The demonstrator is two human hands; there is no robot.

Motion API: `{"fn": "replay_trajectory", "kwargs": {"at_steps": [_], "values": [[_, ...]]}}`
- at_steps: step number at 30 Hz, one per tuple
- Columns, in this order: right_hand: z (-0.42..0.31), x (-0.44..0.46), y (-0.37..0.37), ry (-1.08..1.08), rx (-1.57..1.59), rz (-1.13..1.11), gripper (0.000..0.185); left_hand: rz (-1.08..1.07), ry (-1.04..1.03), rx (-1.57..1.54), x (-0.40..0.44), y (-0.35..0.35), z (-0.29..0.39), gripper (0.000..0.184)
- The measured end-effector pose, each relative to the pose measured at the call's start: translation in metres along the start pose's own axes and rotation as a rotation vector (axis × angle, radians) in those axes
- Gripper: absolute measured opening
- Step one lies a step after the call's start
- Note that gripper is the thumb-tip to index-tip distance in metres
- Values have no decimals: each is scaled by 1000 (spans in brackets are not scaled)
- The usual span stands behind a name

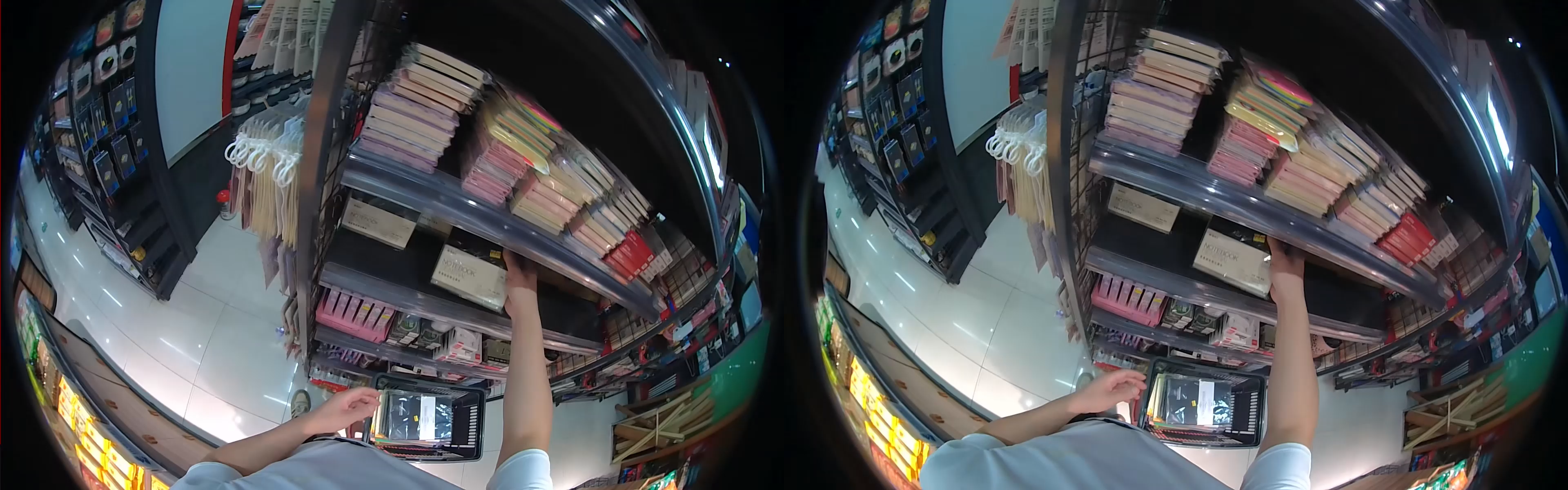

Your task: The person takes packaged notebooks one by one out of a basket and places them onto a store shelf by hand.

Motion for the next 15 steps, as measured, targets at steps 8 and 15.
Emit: {"fn": "replay_trajectory", "kwargs": {"at_steps": [8,15], "values": [[121,83,9,77,-137,-255,53,99,44,33,-4,24,-23,40],[65,64,-53,512,-1161,-384,47,61,48,-22,-5,34,-35,34]]}}
Point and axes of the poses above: each hand's wrist, its own x-axis towards the middle knuckle, its own y-axis out of the back of the hand, z = x × y, the point moved 1 cm from there along x, towards the middle knuckle, and after that the axes turned 15 degrees about y, right-handed, at the moved point
